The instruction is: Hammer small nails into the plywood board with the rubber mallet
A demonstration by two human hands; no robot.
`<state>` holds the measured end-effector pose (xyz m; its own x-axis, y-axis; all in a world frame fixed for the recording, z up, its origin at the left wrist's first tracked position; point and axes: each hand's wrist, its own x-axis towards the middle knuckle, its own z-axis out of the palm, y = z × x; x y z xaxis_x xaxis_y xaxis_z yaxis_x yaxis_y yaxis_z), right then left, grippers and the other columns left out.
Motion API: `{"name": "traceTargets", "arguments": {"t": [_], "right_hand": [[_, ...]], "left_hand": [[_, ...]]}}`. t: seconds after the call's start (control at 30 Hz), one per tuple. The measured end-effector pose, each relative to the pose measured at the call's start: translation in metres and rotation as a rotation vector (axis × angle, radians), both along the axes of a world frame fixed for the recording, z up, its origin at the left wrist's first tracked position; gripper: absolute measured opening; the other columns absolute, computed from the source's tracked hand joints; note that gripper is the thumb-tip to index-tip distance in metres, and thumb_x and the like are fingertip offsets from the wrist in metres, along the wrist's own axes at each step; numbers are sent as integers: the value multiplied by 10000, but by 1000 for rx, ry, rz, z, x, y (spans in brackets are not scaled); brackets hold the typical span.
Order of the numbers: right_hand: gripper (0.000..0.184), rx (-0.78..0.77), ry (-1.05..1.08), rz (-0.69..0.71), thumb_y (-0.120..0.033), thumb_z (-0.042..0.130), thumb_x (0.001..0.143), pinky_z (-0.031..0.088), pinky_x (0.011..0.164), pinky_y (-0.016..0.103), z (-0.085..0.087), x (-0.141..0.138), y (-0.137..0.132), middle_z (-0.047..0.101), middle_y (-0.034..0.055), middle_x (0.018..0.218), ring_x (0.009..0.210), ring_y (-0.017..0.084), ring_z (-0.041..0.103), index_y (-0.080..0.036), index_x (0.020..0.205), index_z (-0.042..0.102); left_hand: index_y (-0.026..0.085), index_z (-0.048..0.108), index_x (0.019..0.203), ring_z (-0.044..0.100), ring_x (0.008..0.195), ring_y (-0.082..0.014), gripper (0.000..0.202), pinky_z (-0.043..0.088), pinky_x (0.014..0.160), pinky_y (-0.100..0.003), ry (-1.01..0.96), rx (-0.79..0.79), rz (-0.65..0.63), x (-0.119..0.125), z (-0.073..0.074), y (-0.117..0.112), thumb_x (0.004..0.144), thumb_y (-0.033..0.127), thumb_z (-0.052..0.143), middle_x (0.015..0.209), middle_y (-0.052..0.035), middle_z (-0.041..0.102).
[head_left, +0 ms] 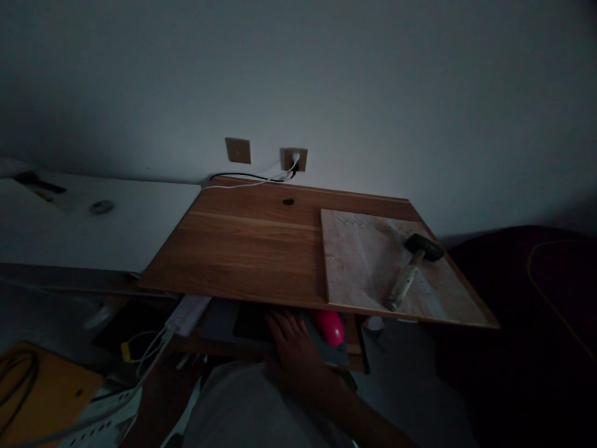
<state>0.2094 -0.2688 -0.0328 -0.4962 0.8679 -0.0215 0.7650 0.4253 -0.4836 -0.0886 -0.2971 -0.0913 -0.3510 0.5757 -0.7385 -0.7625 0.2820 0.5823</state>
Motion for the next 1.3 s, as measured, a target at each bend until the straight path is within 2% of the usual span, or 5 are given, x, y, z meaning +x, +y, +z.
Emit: {"name": "traceTargets", "arguments": {"t": [0.17,0.43,0.63,1.03,1.3], "right_hand": [[820,-20,-7,-14,-332,701,966,304,1294,656,-8,-19,14,468,245,1676,1593,391,370,-86,1676,375],[870,-50,-2,25,-259,706,968,287,1301,652,-7,-29,26,408,272,1705,1623,401,315,-72,1707,288],[900,-56,28,20,-233,766,924,301,1296,646,-11,-24,27,403,269,1705,1623,399,319,-108,1696,322],[858,-96,21,-13,-138,764,877,268,1320,625,-11,-29,33,525,259,1616,1591,399,382,-70,1650,398],[831,-122,28,-36,-148,824,856,287,1311,612,-14,-25,31,500,257,1635,1580,393,403,-98,1606,470]], "left_hand": [[303,690,1027,730,1080,-361,246,673,860,-538,11,-19,39,1,-9,2,790,240,691,1106,-110,737],[280,671,1155,734,1059,-305,334,660,925,-532,0,2,18,-2,-10,-1,830,211,632,1136,-96,718],[326,682,1063,728,1089,-355,240,649,898,-567,-19,-23,34,-2,-11,1,838,243,686,1131,-105,736],[269,700,1105,734,975,-273,296,652,761,-433,12,-11,48,6,0,1,856,160,581,1175,-83,729],[303,691,1070,733,1049,-335,210,657,888,-547,10,-15,24,-2,-5,-2,885,227,625,1128,-107,731]]}}
